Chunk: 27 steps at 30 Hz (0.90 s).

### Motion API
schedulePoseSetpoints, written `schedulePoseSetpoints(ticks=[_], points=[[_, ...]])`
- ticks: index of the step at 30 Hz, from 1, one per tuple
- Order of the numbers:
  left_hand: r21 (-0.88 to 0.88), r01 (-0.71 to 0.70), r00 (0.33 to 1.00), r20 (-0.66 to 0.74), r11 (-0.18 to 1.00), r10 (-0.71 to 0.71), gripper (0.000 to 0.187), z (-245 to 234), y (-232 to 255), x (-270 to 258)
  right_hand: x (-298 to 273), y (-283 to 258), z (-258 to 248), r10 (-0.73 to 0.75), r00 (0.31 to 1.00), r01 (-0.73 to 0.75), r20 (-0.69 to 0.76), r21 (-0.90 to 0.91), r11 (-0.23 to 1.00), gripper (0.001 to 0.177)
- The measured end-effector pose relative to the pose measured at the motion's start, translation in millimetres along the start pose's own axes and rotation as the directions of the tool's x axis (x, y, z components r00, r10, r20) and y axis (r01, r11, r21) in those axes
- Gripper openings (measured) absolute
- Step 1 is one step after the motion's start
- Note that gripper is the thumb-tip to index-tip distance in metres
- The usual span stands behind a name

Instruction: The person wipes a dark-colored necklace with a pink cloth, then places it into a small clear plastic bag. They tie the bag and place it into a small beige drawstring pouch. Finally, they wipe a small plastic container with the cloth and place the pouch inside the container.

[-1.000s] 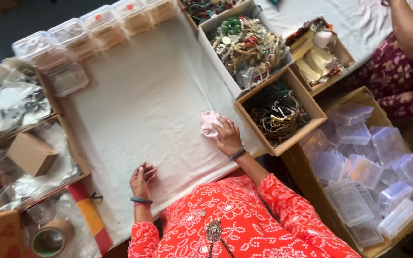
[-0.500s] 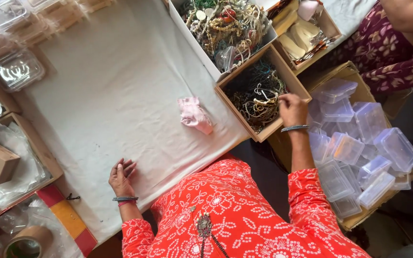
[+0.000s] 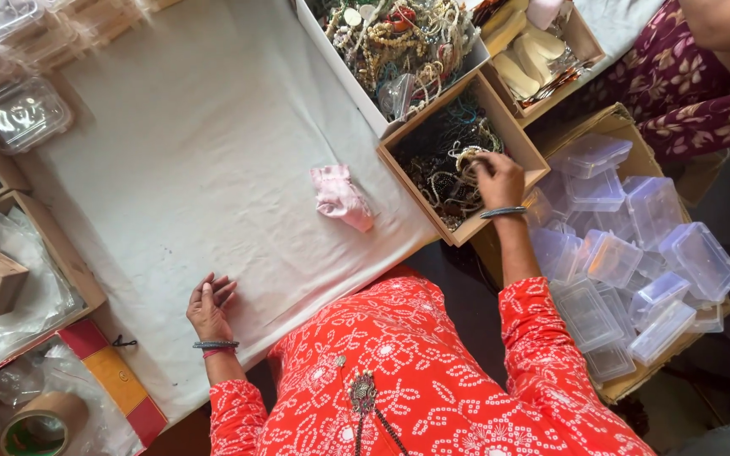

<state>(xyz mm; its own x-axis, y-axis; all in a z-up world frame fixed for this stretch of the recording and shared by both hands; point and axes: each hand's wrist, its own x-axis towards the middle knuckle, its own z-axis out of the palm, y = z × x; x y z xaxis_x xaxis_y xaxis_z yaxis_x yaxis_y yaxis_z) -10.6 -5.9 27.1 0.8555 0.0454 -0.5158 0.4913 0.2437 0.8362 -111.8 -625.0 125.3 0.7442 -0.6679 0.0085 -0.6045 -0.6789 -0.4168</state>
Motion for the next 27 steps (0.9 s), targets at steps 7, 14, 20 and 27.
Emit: schedulePoseSetpoints(ticks=[7, 14, 20, 27], points=[[-0.011, 0.005, 1.0, -0.011, 1.0, -0.005, 0.03, 3, 1, 0, 1, -20, -35, -0.013, 1.0, 0.013, -0.001, 0.203, 0.979, 0.022], [0.005, 0.021, 1.0, -0.011, 1.0, -0.02, 0.03, 7, 8, -3, -18, -12, -35, 0.059, 0.987, -0.03, -0.151, 0.186, 0.982, 0.009], [0.007, 0.024, 1.0, -0.014, 1.0, -0.024, 0.031, 6, 7, -3, -21, -42, -22, -0.033, 0.999, 0.035, -0.013, 0.147, 0.989, 0.008], [-0.004, 0.007, 1.0, -0.011, 1.0, -0.007, 0.031, 5, 3, -2, -20, -60, -21, -0.217, 0.976, 0.216, -0.006, -0.092, 0.972, 0.027]])
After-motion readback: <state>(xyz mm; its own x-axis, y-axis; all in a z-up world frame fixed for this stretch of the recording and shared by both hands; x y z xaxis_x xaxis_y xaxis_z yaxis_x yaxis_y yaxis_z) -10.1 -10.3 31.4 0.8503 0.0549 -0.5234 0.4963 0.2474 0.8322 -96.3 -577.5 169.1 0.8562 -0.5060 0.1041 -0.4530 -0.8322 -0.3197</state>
